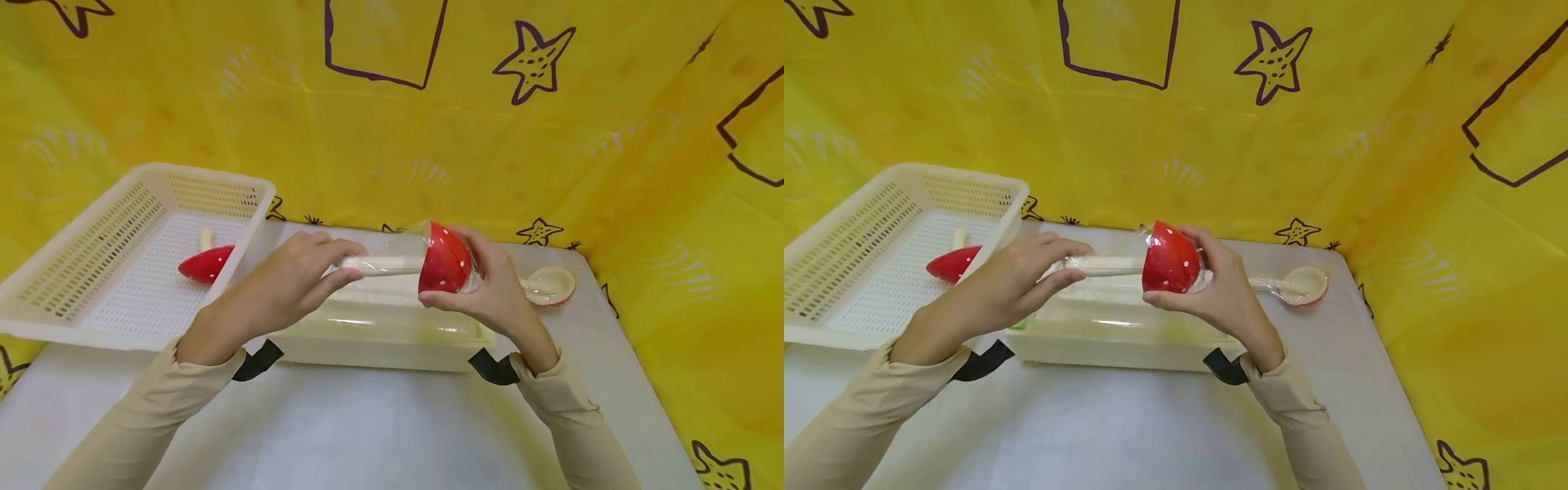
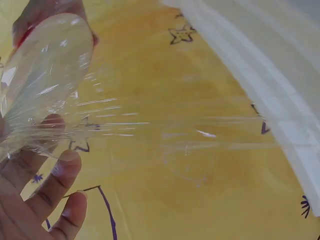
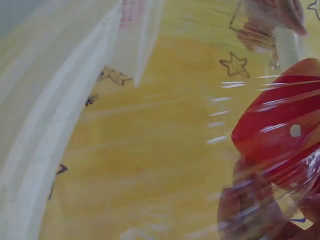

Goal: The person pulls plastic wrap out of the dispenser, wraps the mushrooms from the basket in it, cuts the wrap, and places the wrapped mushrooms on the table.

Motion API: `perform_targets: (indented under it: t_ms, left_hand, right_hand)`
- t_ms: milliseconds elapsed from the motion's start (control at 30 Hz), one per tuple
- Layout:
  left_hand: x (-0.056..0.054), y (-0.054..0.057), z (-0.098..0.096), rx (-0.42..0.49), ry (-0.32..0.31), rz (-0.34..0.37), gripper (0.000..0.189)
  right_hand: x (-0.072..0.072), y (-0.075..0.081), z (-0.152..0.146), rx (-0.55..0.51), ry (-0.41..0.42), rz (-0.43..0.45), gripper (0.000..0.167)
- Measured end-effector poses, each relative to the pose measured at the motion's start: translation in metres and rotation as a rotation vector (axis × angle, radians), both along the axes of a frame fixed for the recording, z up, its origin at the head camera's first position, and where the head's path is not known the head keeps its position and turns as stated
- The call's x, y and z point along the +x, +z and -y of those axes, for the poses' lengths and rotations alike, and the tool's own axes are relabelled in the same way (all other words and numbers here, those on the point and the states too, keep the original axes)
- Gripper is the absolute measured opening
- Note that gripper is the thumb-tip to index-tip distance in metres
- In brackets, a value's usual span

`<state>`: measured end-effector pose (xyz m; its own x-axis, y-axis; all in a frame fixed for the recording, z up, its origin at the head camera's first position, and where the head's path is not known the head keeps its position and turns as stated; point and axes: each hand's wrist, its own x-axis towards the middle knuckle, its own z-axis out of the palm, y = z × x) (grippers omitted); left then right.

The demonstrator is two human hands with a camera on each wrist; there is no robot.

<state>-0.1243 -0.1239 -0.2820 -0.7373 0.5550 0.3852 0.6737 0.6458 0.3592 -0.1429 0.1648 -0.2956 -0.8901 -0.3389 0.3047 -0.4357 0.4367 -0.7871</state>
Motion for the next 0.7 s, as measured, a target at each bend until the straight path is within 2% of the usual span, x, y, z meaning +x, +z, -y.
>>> perform_targets:
  t_ms: [200, 500, 700]
  left_hand:
    - [0.011, -0.005, 0.001, -0.012, -0.009, 0.059, 0.030]
    - [0.029, -0.010, 0.002, -0.032, -0.041, 0.095, 0.025]
    - [0.041, -0.018, 0.004, 0.004, -0.115, 0.112, 0.022]
  right_hand:
    - [0.013, -0.010, -0.001, -0.001, 0.007, 0.064, 0.072]
    - [0.034, -0.023, -0.003, -0.005, 0.029, 0.130, 0.071]
    - [0.050, -0.030, -0.005, -0.018, 0.053, 0.155, 0.068]
